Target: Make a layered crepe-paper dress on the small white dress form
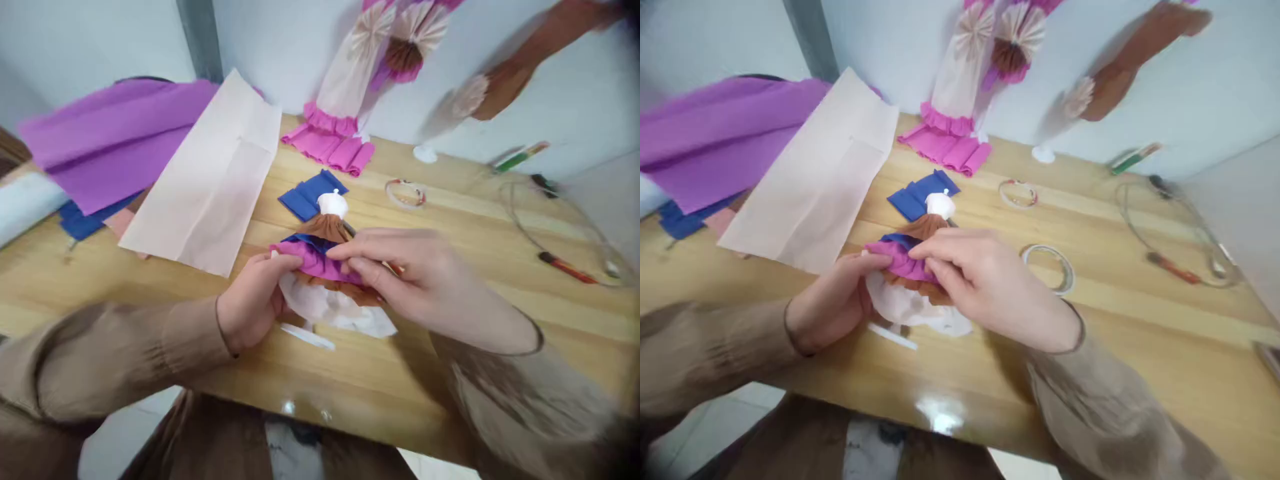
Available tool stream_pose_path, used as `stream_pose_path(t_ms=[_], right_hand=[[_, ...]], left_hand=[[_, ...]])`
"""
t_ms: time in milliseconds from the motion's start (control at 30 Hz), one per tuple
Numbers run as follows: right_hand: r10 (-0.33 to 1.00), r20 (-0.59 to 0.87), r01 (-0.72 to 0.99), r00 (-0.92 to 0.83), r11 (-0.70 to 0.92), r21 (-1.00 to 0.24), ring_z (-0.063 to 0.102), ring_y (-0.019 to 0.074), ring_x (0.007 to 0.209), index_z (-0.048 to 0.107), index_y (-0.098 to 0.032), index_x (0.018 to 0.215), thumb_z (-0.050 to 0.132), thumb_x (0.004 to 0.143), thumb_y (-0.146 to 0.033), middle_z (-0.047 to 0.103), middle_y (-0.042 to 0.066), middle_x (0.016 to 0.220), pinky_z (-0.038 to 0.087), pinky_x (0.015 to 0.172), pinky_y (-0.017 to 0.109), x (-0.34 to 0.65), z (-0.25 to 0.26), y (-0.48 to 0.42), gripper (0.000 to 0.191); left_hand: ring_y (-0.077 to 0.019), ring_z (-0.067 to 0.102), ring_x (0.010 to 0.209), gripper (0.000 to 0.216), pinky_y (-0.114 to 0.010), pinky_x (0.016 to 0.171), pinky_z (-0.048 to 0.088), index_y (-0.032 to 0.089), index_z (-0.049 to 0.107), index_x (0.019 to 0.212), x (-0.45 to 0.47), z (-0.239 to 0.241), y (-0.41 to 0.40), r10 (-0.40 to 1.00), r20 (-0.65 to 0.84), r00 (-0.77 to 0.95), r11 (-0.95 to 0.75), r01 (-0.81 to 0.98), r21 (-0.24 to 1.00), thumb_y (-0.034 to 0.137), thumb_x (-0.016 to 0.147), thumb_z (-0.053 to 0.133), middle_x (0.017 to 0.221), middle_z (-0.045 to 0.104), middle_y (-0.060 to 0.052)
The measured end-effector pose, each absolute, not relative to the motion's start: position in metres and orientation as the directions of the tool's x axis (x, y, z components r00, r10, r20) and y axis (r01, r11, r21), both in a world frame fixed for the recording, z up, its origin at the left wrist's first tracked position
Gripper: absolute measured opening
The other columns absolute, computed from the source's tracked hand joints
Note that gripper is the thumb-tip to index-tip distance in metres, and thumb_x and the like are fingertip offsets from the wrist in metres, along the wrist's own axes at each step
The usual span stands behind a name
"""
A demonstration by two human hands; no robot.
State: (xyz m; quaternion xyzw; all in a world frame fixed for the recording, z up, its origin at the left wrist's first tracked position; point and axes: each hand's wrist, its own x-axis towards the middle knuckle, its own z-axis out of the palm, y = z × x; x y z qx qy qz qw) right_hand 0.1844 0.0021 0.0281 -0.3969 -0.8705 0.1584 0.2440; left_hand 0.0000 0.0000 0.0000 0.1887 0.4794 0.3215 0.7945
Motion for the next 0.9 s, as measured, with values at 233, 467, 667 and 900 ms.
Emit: stream_pose_path(t_ms=[233,467,667,900], right_hand=[[0.753,0.178,0.545,-0.634,0.598,-0.587,0.066,0.01,0.066,0.073,-0.017,0.096,0.051,0.091,-0.01,0.077,0.001,0.083,0.048,0.062,0.022,0.174,0.017,0.005,0.023],[0.767,0.203,0.561,-0.609,0.598,-0.573,0.065,0.0112,0.073,0.07,-0.019,0.09,0.053,0.091,-0.012,0.074,0.0,0.084,0.047,0.067,0.024,0.178,0.027,0.003,0.019],[0.791,0.184,0.622,-0.584,0.581,-0.525,0.058,0.0102,0.063,0.07,-0.018,0.086,0.055,0.092,-0.015,0.067,0.001,0.074,0.042,0.057,0.023,0.189,0.047,-0.002,0.017],[0.669,0.032,0.569,-0.742,0.655,-0.496,0.058,0.012,0.07,0.072,-0.019,0.091,0.049,0.091,-0.009,0.065,0.002,0.08,0.04,0.062,0.025,0.188,0.032,0.001,0.025]], left_hand=[[-0.0135,0.063,0.069,0.012,-0.024,0.068,0.052,0.014,0.065,0.079,-0.006,-0.015,-0.001,0.762,-0.513,0.395,0.647,-0.439,0.623,0.026,0.083,0.065,0.077,0.067,-0.003],[-0.015,0.063,0.078,0.01,-0.032,0.086,0.052,0.012,0.065,0.089,-0.009,-0.009,0.0,0.765,-0.418,0.49,0.618,-0.374,0.692,0.02,0.084,0.066,0.085,0.067,-0.005],[-0.0157,0.064,0.08,0.016,-0.032,0.087,0.051,0.008,0.067,0.099,-0.007,-0.006,0.002,0.759,-0.5,0.417,0.642,-0.351,0.681,0.01,0.084,0.061,0.086,0.067,-0.007],[-0.0152,0.063,0.072,0.012,-0.031,0.077,0.054,0.009,0.069,0.09,-0.007,-0.007,0.002,0.77,-0.518,0.373,0.634,-0.352,0.689,0.012,0.078,0.065,0.081,0.067,-0.006]])
